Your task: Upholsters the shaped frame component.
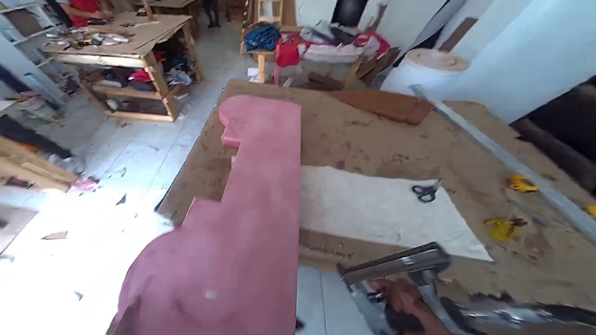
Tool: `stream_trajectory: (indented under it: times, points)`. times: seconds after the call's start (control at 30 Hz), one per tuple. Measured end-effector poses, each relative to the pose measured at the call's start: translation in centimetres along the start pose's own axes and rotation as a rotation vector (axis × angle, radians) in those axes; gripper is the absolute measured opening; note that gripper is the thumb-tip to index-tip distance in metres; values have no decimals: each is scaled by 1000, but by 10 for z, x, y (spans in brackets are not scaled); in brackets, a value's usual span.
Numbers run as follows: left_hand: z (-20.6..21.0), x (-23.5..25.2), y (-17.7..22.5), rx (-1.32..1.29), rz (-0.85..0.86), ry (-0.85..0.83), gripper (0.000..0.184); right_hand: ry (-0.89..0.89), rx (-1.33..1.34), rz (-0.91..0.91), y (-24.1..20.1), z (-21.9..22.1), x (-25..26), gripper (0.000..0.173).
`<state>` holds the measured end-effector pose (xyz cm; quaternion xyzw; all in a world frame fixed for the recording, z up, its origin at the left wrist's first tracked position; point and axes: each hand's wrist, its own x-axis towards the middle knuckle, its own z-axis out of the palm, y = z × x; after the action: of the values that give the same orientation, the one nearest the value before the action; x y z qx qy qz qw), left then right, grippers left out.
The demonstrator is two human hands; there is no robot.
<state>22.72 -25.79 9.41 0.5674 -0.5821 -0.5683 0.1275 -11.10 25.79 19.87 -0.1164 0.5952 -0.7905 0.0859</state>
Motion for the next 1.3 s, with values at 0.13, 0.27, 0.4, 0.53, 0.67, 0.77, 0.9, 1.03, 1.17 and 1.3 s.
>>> stream_trajectory:
  times: [0.13, 0.27, 0.4, 0.53, 0.67, 0.77, 0.9, 1.03, 1.17, 1.3]
  points:
    - [69, -40, 23, -318, -37, 137, 59, 6, -8, -62, -24, -51, -40, 19]
    - [141, -56, 77, -465, -45, -66, 53, 82, -10, -179, -42, -80, -36, 21]
    - [190, -52, 120, -143, 28, -286, 57, 170, 15, -241, -43, -75, -19, 16]
    - [209, -22, 160, 432, 570, -199, 74, 141, 9, -254, -32, -40, 16, 18]
    - [291, 33, 191, 710, 789, -170, 71, 175, -127, -193, 0, 20, 66, 17]
    - [358, 83, 202, 833, 788, -171, 95, 142, -312, -116, 30, 77, 115, 15]
    - [397, 117, 219, 983, 725, -214, 133, 61, -551, 9, 87, 138, 179, 12]
    - [399, 122, 221, 1047, 747, -249, 135, 44, -601, 87, 119, 158, 202, 12]
    - [405, 123, 223, 1024, 720, -273, 132, 34, -521, 48, 123, 159, 207, 10]
    - [405, 125, 228, 1021, 701, -291, 128, 9, -544, 21, 127, 175, 220, 9]
